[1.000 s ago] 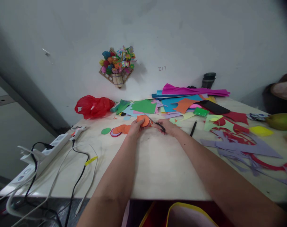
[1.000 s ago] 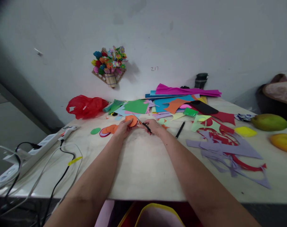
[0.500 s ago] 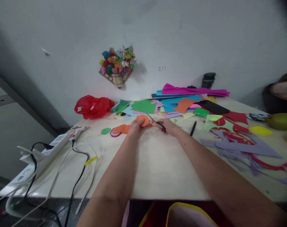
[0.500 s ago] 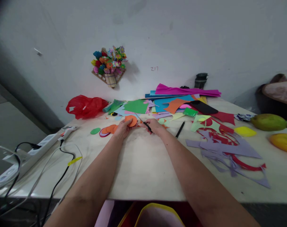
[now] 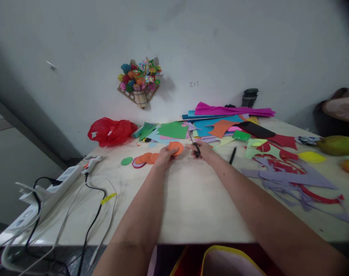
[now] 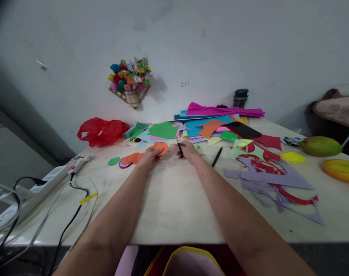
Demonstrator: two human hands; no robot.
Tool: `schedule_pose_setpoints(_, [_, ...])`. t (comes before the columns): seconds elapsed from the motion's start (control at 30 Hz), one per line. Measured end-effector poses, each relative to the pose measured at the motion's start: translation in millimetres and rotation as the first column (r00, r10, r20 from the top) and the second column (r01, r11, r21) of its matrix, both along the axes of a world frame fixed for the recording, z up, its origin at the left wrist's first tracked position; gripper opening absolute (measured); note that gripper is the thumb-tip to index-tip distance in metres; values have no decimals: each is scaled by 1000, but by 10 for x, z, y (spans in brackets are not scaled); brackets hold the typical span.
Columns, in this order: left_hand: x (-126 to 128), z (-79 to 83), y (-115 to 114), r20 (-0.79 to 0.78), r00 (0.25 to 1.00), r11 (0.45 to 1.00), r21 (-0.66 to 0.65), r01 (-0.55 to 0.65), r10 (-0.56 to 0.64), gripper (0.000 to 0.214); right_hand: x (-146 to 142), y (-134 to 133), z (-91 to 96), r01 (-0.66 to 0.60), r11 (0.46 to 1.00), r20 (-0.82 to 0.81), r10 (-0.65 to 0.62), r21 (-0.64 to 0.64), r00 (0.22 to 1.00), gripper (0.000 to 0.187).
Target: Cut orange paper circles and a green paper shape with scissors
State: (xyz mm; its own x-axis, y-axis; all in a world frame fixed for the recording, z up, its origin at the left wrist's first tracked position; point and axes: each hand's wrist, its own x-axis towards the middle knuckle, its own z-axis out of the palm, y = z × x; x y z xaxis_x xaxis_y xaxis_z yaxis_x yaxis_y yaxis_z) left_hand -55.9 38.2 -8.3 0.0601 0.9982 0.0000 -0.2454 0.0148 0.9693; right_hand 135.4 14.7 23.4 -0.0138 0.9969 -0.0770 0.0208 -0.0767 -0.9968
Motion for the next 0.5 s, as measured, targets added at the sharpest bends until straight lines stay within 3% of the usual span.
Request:
schedule_pose_setpoints(0.23, [17, 20, -46, -136, 978, 984, 53, 167, -159, 30, -11, 82, -70, -60, 995, -121, 70, 85, 990, 37])
schedule_pose_setpoints(0.5, [25, 24, -62, -306, 920, 960, 59, 274, -244, 35, -30, 71, -70, -129, 976, -90, 147, 176, 985, 36])
